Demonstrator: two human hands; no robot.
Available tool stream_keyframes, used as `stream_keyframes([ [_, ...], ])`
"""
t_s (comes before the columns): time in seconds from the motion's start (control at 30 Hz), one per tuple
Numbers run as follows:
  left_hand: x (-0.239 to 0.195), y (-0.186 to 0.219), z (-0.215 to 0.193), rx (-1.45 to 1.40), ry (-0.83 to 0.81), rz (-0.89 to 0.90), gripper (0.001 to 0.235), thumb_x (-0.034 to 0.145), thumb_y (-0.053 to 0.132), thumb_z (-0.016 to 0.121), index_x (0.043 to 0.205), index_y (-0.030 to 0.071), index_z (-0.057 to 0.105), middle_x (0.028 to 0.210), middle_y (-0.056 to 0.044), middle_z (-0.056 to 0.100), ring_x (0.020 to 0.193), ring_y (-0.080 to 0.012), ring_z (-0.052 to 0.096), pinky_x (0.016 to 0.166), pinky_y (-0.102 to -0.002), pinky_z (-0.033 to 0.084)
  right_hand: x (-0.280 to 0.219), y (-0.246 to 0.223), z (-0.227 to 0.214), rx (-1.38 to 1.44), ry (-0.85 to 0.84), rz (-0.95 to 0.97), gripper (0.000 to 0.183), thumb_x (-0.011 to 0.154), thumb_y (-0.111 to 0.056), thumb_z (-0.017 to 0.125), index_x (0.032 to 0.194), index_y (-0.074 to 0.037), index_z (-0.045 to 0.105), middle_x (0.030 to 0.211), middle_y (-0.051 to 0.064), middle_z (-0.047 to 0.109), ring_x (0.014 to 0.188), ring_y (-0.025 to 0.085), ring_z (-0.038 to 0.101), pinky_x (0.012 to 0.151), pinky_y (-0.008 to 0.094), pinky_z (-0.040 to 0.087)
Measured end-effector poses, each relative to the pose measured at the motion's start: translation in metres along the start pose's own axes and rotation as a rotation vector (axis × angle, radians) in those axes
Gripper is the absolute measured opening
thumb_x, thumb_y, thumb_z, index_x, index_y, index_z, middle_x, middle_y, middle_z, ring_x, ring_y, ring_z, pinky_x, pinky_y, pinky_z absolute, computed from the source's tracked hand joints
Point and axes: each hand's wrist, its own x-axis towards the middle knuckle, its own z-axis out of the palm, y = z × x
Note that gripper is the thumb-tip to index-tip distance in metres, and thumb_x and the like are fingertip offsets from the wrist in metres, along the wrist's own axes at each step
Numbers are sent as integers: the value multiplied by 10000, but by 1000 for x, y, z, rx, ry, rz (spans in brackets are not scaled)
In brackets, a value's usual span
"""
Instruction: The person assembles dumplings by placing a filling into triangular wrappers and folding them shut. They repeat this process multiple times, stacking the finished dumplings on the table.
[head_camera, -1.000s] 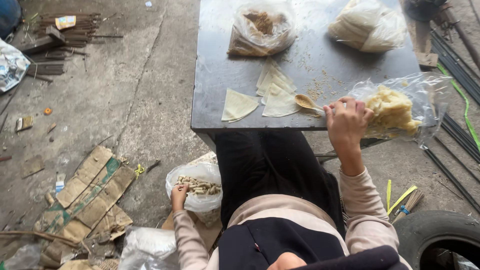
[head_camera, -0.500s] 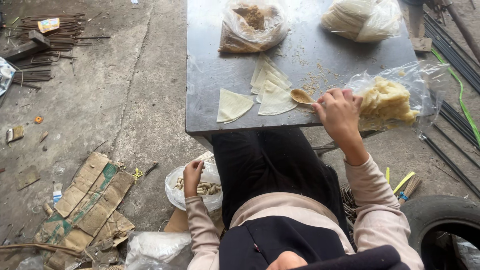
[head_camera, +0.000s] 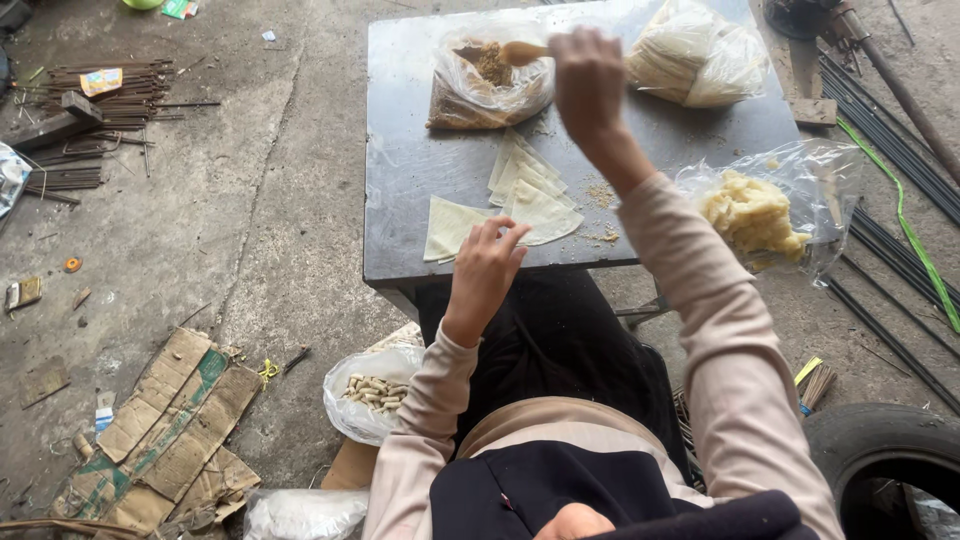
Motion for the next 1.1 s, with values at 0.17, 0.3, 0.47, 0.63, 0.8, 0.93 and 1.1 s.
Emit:
stream_keyframes([
  [0.17, 6, -11, 17, 49, 6, -50, 231, 854, 157, 789, 1068, 90, 733, 1099, -58, 663, 996, -246, 639, 863, -375, 539, 15, -49, 59, -16, -244, -89, 185, 951, -28, 629, 778, -85, 658, 823, 95, 651, 783, 209, 590, 772, 395, 448],
  [0.3, 1, -21, 22, 58, 31, -60, 185, 840, 166, 786, 1004, 89, 748, 1062, -59, 680, 988, -242, 649, 846, -366, 551, 9, -64, 57, 165, -373, 31, 216, 913, -94, 593, 711, -114, 666, 890, 89, 667, 862, 209, 571, 833, 415, 415],
  [0.47, 4, -23, 22, 70, 35, -70, 108, 870, 171, 778, 944, 106, 734, 994, -27, 681, 955, -229, 659, 814, -364, 550, 22, -51, 40, 312, -615, 452, 242, 1032, -203, 503, 919, -128, 703, 832, 53, 667, 782, 190, 553, 864, 412, 390],
  [0.63, 6, -18, 19, 83, 78, -54, 76, 900, 179, 745, 934, 119, 710, 924, -30, 674, 880, -233, 657, 752, -371, 526, 13, -8, 23, 612, -616, 713, 265, 1033, -236, 506, 1032, -115, 742, 806, -7, 691, 637, 115, 575, 723, 355, 457],
  [0.8, 8, -12, 15, 67, 80, -42, 68, 952, 169, 713, 990, 118, 690, 830, -29, 670, 829, -233, 641, 756, -381, 506, -22, 31, -1, 767, -451, 630, 242, 1007, -178, 594, 1079, -47, 785, 774, 50, 711, 654, 117, 599, 643, 344, 483],
  [0.93, 6, -6, 11, 69, 99, 6, 74, 954, 162, 714, 996, 109, 683, 868, -36, 668, 878, -241, 644, 783, -387, 504, -49, 42, -29, 878, -456, 615, 213, 1031, -140, 614, 1103, -23, 777, 757, 58, 681, 629, 88, 537, 573, 302, 436],
  [1.1, -5, -3, 3, 26, 88, 0, 108, 921, 156, 733, 1008, 115, 683, 995, -42, 670, 960, -255, 634, 848, -391, 503, -92, 22, -82, 995, -654, 682, 214, 1042, -140, 570, 1079, -12, 738, 707, 27, 622, 493, 56, 417, 405, 228, 319],
])
